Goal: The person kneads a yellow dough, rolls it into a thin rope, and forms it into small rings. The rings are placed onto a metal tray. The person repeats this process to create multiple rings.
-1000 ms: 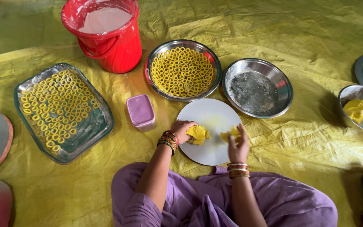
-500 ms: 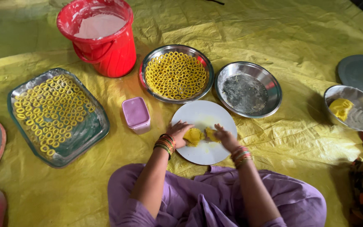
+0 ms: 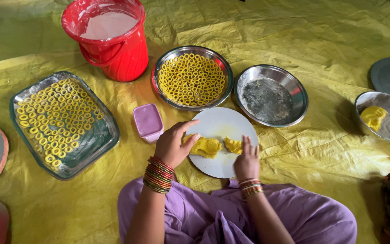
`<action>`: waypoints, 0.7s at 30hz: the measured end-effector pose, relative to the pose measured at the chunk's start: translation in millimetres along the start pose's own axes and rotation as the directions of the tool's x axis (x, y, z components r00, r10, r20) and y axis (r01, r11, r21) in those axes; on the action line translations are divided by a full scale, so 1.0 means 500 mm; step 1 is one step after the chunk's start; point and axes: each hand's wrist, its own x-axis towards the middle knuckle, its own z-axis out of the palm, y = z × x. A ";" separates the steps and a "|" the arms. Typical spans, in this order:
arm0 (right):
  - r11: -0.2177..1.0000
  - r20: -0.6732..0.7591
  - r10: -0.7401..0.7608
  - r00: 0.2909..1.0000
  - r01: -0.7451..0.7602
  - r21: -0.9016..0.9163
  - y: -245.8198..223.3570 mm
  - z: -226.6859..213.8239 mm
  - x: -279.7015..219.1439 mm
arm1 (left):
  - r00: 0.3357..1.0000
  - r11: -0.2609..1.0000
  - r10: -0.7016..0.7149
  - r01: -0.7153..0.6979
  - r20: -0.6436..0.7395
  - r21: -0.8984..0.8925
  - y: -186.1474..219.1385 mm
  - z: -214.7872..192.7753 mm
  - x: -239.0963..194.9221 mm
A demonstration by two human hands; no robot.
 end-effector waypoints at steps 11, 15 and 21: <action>0.960 0.343 0.280 0.897 -0.252 -0.124 -0.069 -0.102 0.037 | 0.965 0.969 -0.247 0.243 -0.088 -0.048 -0.084 0.057 0.000; 0.913 -0.020 0.318 0.948 -0.300 0.275 -0.007 -0.129 0.042 | 0.955 0.954 -0.293 0.288 -0.056 -0.082 -0.101 0.068 -0.009; 0.964 0.078 0.217 0.973 -0.226 0.142 -0.025 -0.089 0.054 | 0.942 0.942 -0.332 0.329 -0.047 -0.069 -0.103 0.079 -0.001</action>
